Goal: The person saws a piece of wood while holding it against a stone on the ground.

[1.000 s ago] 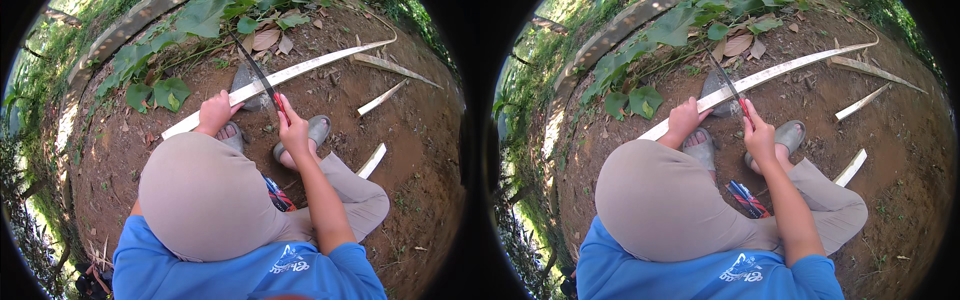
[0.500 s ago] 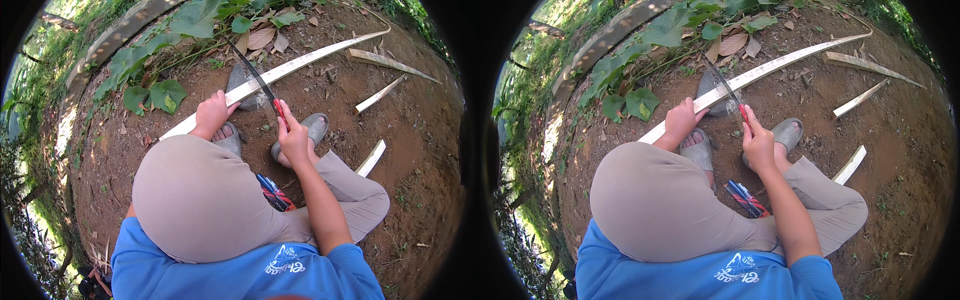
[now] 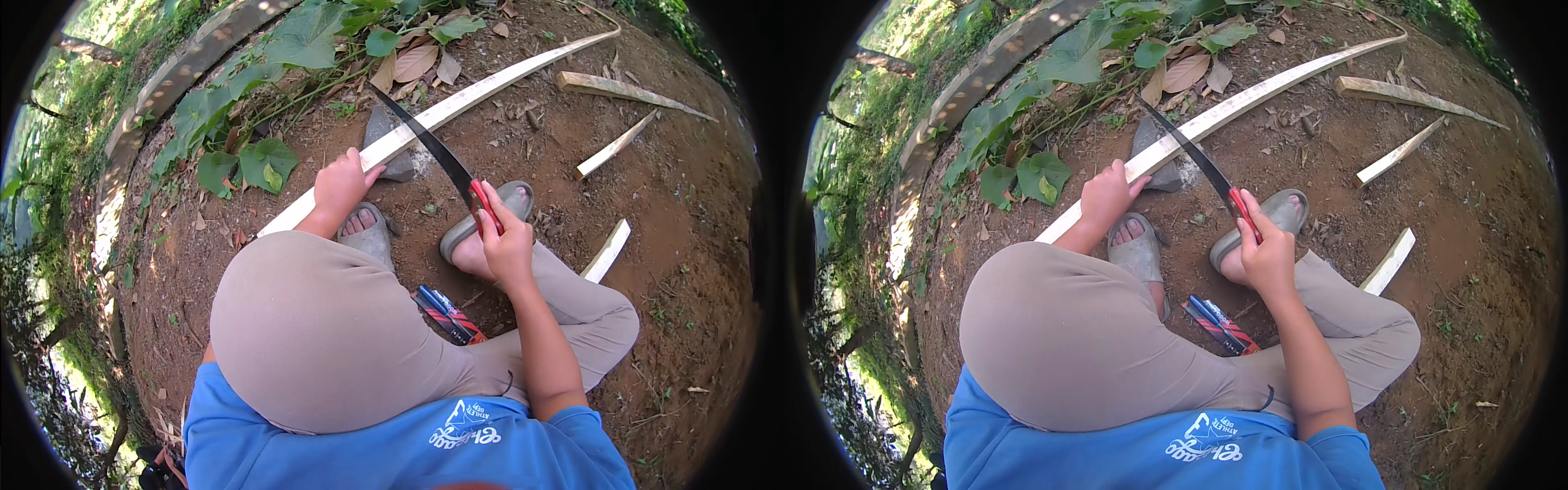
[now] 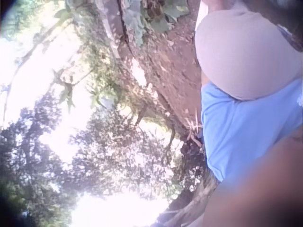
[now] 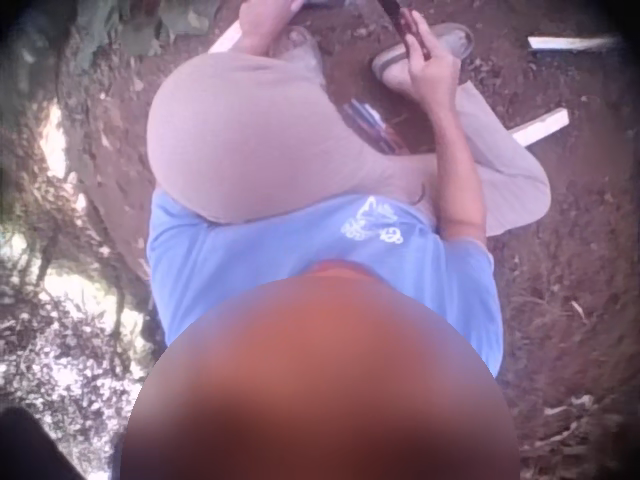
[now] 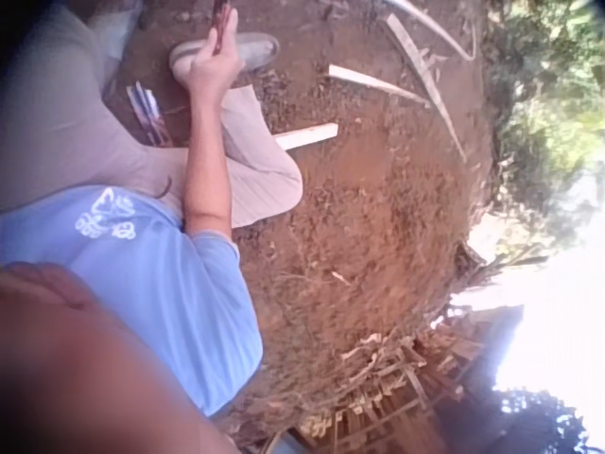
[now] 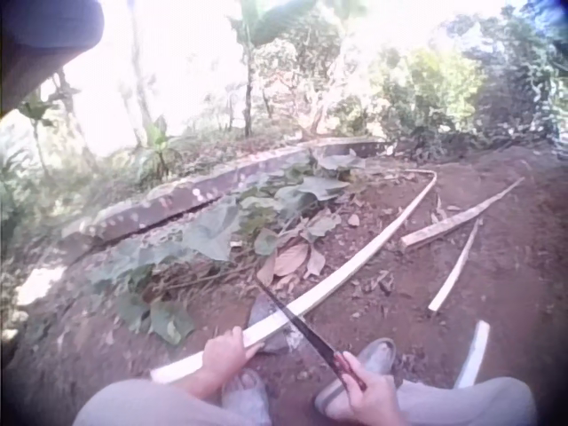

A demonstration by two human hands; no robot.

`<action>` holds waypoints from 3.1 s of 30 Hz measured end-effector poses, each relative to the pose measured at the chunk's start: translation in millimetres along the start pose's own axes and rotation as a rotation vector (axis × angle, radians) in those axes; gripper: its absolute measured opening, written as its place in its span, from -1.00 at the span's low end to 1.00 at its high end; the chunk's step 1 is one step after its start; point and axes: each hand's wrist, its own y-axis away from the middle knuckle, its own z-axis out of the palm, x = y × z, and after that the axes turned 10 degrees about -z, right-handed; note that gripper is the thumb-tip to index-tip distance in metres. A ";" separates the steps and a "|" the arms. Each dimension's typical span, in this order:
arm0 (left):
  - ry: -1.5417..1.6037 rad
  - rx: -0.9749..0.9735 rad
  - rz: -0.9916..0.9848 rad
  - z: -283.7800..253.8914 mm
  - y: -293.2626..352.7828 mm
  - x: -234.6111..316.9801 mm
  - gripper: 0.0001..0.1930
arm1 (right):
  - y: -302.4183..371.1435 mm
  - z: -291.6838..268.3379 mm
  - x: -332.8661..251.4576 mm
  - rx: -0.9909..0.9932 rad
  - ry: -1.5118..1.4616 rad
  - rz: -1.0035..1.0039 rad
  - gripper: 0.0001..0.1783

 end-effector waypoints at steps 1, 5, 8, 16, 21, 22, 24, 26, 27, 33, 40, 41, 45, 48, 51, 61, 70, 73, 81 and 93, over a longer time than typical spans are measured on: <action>-0.022 -0.061 -0.010 -0.2 0.3 0.7 -0.27 | 0.5 -1.0 0.4 -0.036 0.020 0.024 -0.39; -0.036 -0.047 0.005 -2.6 -3.7 0.2 -0.28 | 28.8 -33.4 -18.0 -0.137 0.093 0.055 -0.37; -0.009 -0.041 0.029 -2.3 -2.5 -2.1 -0.28 | 35.9 -53.0 -41.7 -0.100 0.076 -0.011 -0.35; -0.012 -0.060 0.021 -7.0 -3.0 -1.4 -0.30 | -69.1 -33.8 -95.2 -0.204 0.085 -0.008 -0.45; 0.048 -0.048 0.024 -3.0 -3.6 -4.4 -0.31 | -46.0 -53.0 -111.0 -0.124 0.083 0.013 -0.45; 0.040 -0.052 0.023 -2.6 -3.3 -4.7 -0.31 | -47.2 -45.9 -107.3 -0.144 0.083 -0.037 -0.45; 0.008 -0.072 0.024 -2.5 -4.7 -3.9 -0.31 | -63.8 -19.8 -91.9 -0.238 0.118 0.042 -0.43; -0.030 -0.043 0.035 -4.4 -6.1 -3.0 -0.30 | -74.5 -6.4 -74.1 -0.115 0.047 -0.057 -0.41; -0.021 -0.040 0.044 -5.9 -5.1 -3.5 -0.29 | -73.2 -6.0 -67.1 -0.102 0.027 -0.024 -0.40; 0.032 -0.108 0.061 -3.7 -10.7 -13.5 -0.27 | 4.2 -23.2 -51.5 -0.059 0.090 -0.117 -0.36; 0.046 -0.159 0.070 -6.4 -14.7 -17.7 -0.28 | 16.2 21.5 -41.6 -0.082 0.104 -0.112 -0.25; 0.032 -0.168 0.073 -7.0 -14.9 -17.6 -0.28 | 17.2 24.2 -42.6 -0.124 0.100 -0.064 -0.18; 0.049 -0.193 0.079 -3.1 -17.7 -23.5 -0.31 | 35.0 35.7 -50.6 -0.123 0.037 -0.071 -0.13; 0.077 -0.196 0.112 4.2 -21.1 -36.8 -0.33 | 50.5 53.1 -51.1 -0.089 -0.019 -0.158 -0.09; 0.060 -0.207 0.159 11.3 -28.9 -47.9 -0.35 | 66.3 66.5 -45.1 -0.119 -0.030 -0.112 -0.06; -0.065 -0.158 0.254 -11.8 -54.8 -37.3 -0.28 | 79.6 44.2 -49.6 -0.089 -0.228 0.007 -0.06; -0.030 -0.228 0.131 -27.1 -45.2 -22.9 -0.19 | 70.5 28.1 -53.2 -0.091 -0.376 -0.037 -0.07; 0.000 -0.224 0.107 -25.1 -40.6 -21.2 -0.20 | 53.7 33.6 -43.7 0.058 -0.291 -0.171 -0.20; -0.027 -0.149 0.109 -20.7 -33.6 -18.6 -0.19 | 15.6 32.3 -56.2 -0.002 -0.302 -0.079 -0.38; -0.023 -0.102 0.155 -17.3 -29.7 -21.7 -0.24 | -22.1 59.8 -41.5 0.122 -0.298 -0.092 -0.43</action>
